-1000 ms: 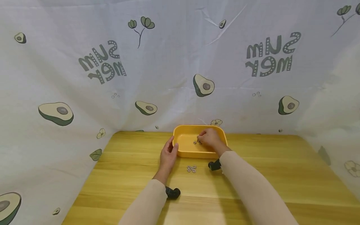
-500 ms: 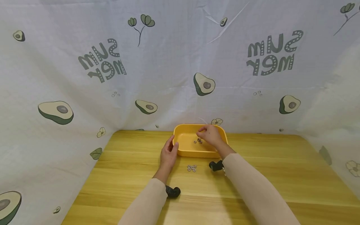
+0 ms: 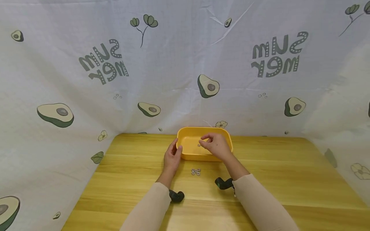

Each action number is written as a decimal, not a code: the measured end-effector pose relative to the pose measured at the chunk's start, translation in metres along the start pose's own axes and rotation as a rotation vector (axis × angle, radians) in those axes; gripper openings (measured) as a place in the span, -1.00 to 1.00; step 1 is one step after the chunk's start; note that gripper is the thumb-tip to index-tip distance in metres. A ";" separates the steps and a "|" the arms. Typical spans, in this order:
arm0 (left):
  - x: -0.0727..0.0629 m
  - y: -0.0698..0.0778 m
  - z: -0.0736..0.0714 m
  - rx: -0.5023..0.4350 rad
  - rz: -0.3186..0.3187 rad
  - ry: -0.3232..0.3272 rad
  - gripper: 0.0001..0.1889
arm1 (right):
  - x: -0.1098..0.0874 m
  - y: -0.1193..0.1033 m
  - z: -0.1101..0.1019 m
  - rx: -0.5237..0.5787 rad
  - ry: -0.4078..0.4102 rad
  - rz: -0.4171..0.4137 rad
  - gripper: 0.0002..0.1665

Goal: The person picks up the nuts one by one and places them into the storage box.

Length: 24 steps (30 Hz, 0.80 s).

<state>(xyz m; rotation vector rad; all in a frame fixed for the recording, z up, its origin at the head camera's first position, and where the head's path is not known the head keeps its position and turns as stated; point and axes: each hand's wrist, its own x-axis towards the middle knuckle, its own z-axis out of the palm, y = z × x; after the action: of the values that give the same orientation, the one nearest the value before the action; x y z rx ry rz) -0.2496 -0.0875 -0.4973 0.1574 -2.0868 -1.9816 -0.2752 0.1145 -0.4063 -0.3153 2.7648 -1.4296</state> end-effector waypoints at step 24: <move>0.003 -0.002 -0.001 0.016 -0.041 -0.032 -0.48 | -0.072 0.032 0.041 0.097 -0.071 0.152 -0.82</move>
<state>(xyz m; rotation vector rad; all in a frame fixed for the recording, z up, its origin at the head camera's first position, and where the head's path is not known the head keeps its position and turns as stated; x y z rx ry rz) -0.2525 -0.0893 -0.4989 0.1738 -2.1362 -2.0043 -0.2062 0.1128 -0.4621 -0.1475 2.5907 -1.4792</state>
